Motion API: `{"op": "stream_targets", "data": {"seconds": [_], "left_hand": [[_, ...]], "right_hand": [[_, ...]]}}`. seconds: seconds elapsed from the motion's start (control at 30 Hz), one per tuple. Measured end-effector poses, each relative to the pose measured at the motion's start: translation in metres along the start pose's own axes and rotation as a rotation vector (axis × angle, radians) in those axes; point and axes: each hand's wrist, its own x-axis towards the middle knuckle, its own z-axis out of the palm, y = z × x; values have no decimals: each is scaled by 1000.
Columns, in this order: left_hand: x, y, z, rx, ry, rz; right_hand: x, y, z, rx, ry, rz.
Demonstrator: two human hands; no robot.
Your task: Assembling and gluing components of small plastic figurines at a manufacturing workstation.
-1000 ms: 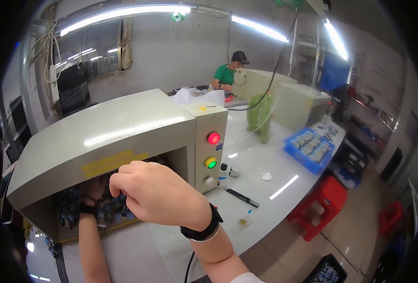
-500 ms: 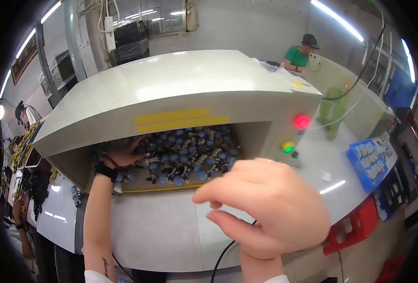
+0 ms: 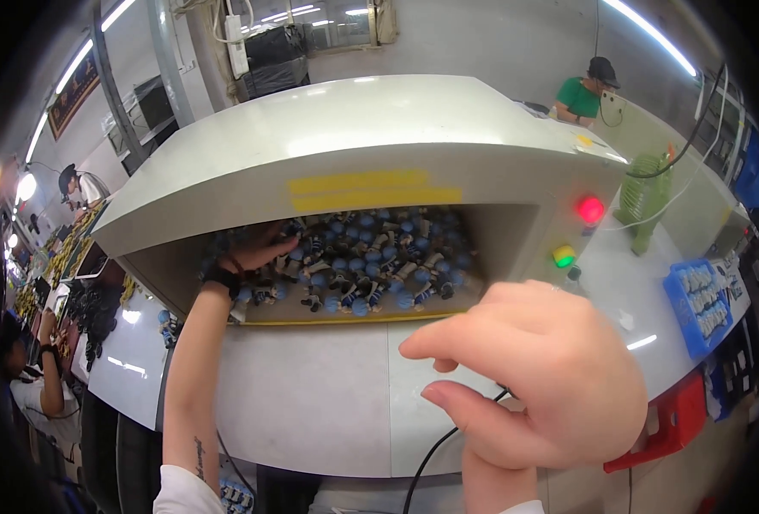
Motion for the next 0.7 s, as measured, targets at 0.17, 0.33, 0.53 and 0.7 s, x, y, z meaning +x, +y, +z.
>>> {"op": "stream_targets", "data": {"seconds": [0.17, 0.33, 0.53, 0.7], "left_hand": [[18, -67, 1, -129, 374, -69], [18, -71, 15, -193, 535, -78], [8, -53, 17, -438, 575, -139], [2, -25, 10, -714, 581, -228]], "right_hand": [[4, -7, 8, -31, -12, -74], [37, -14, 57, -49, -268, -136], [111, 59, 228, 87, -117, 217], [115, 73, 255, 974, -35, 402]]}}
